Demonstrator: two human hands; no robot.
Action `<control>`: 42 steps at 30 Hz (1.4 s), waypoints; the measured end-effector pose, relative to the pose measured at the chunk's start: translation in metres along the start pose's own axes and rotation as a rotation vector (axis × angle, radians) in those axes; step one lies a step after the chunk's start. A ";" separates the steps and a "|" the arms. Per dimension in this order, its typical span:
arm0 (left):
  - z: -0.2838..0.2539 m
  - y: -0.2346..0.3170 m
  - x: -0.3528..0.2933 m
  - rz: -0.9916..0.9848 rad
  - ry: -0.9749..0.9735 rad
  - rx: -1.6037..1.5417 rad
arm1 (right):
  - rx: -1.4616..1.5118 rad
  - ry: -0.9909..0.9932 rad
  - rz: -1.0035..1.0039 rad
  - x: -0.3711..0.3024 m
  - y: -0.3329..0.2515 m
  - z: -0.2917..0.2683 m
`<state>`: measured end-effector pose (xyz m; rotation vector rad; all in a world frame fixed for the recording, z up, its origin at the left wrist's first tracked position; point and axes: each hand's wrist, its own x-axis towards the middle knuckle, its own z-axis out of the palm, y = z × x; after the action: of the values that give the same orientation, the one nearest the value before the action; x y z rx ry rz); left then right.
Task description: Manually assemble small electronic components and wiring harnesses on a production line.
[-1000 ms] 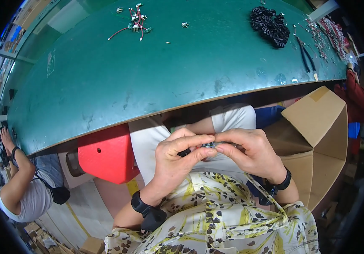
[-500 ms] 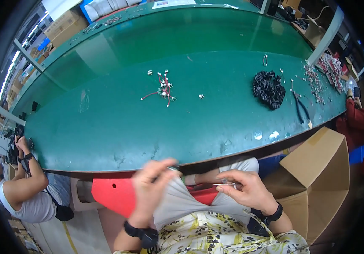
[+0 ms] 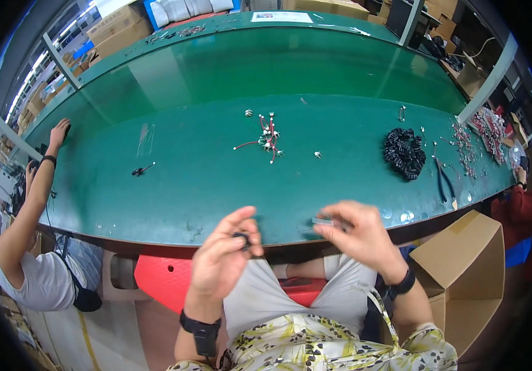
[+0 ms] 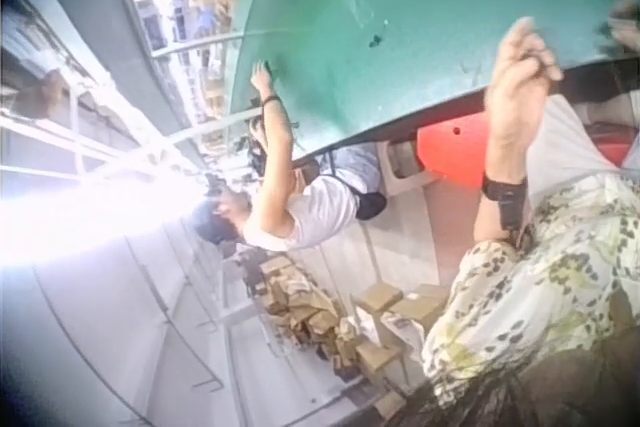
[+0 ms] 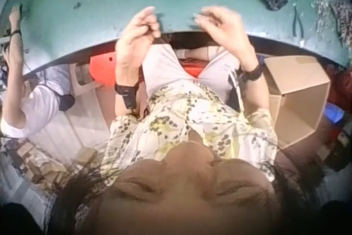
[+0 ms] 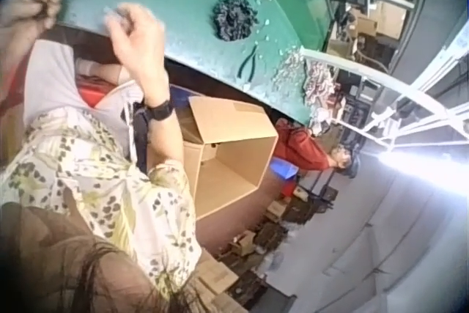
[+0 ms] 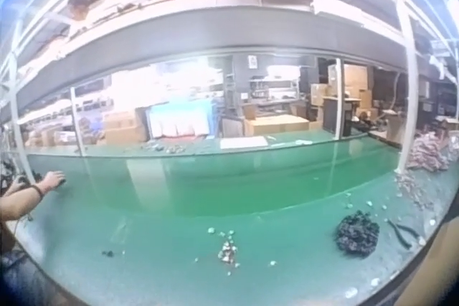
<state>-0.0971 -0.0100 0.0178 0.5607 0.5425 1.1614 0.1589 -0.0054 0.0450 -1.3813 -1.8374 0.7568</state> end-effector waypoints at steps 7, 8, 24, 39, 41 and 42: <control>0.004 -0.045 0.006 -0.149 -0.075 -0.182 | -0.025 0.045 -0.006 0.108 0.027 0.014; 0.005 -0.047 0.004 -0.175 -0.075 -0.241 | -0.063 0.017 0.019 0.118 0.030 0.016; 0.007 -0.055 0.000 -0.373 -0.082 -0.566 | -0.436 -0.239 0.025 0.148 0.026 0.003; 0.015 -0.075 -0.010 -0.433 -0.134 -0.646 | 0.304 -0.352 0.408 0.129 0.017 -0.037; 0.016 -0.076 -0.011 -0.440 -0.122 -0.646 | 0.393 -0.324 0.387 0.123 0.021 -0.037; 0.016 -0.078 -0.012 -0.440 -0.123 -0.645 | 0.482 -0.297 0.366 0.120 0.023 -0.037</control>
<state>-0.0369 -0.0465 -0.0209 -0.0485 0.1483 0.8069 0.1804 0.1176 0.0709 -1.3399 -1.4756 1.5508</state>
